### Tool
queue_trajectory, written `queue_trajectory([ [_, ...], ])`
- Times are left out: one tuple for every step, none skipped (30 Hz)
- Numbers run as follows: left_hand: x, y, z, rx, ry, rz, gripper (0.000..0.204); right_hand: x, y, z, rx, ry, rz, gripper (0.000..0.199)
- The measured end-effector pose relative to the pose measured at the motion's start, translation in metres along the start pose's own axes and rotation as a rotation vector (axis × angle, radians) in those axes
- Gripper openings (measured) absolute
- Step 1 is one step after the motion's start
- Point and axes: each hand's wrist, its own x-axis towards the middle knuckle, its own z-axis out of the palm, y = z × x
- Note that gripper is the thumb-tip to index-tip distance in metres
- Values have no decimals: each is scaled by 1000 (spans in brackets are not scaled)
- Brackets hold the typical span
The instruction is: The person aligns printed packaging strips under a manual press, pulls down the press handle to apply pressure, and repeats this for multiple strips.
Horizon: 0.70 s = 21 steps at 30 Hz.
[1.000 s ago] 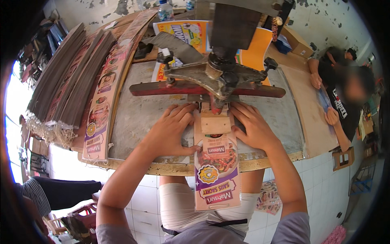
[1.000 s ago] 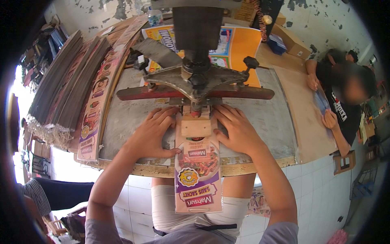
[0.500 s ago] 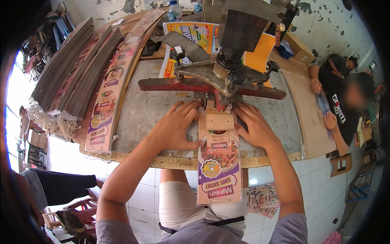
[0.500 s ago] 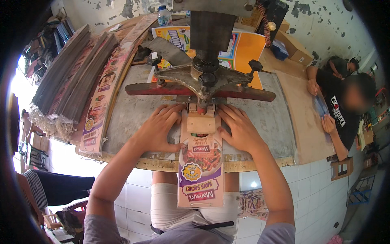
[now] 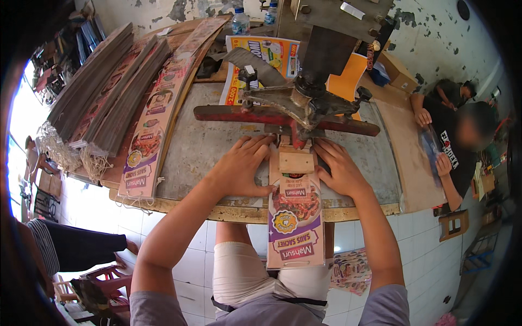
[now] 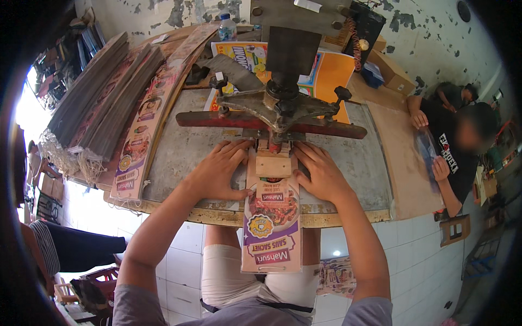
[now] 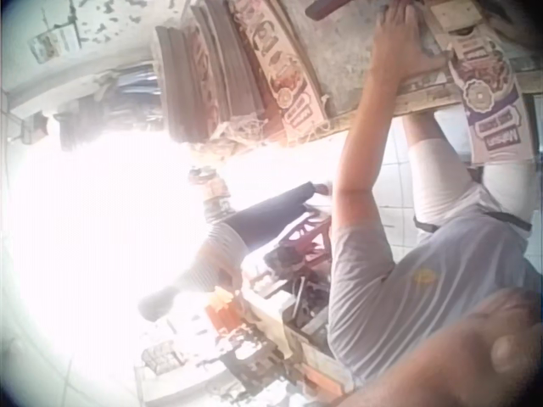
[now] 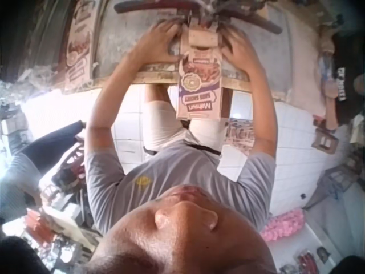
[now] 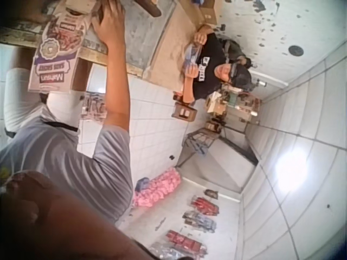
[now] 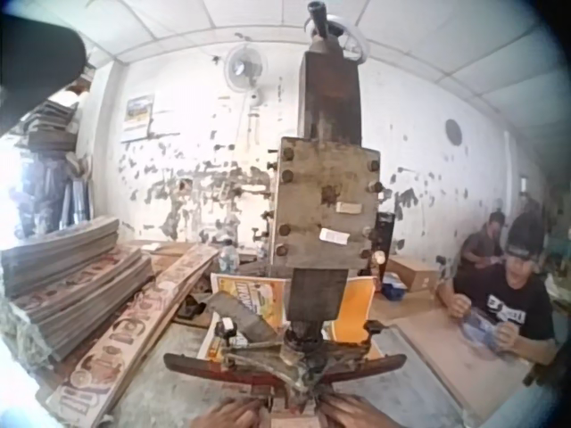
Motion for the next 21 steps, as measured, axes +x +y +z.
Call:
queue_trajectory([
  [0,0,1,-25,4,-6,79,0,0,1,0,2,0,61],
  [-1,0,1,-49,8,-13,76,0,0,1,0,4,0,61],
  [0,0,1,-75,12,-16,73,-1,0,0,3,5,1,61],
  [1,1,1,-80,19,-18,72,-1,0,0,6,5,2,61],
  [2,1,0,-84,27,-20,72,-1,0,-1,9,6,3,61],
  [3,2,-1,-87,34,-20,72,0,-1,-2,12,7,3,61],
  [4,3,-1,-91,26,-45,71,1,-2,-2,15,7,3,62],
  [6,6,-1,-95,19,-71,71,1,-3,-2,18,8,3,62],
  [8,8,-1,-99,14,-95,70,1,-2,-2,13,10,0,62],
  [9,9,0,-88,27,-108,70,1,-1,-1,8,12,-4,62],
  [11,10,3,-76,39,-121,70,1,0,-1,3,14,-8,62],
  [12,11,6,-66,50,-135,69,1,1,0,3,15,-9,62],
  [12,11,7,-57,55,-132,69,1,2,0,3,17,-9,62],
  [13,11,8,-47,61,-130,69,0,2,0,3,18,-9,62],
  [12,11,9,-36,66,-130,69,1,2,1,2,20,-12,62],
  [12,11,10,-29,79,-122,69,1,2,2,0,21,-15,62],
  [11,10,12,-21,91,-114,69,1,2,2,-2,22,-17,63],
  [11,10,13,-15,104,-105,69,1,2,2,0,20,-14,62],
  [12,10,13,-13,96,-113,69,1,1,2,2,18,-11,62],
  [12,11,14,-11,88,-120,70,0,1,2,4,15,-7,62],
  [11,12,13,-9,80,-129,70,0,2,2,2,16,-9,62],
])
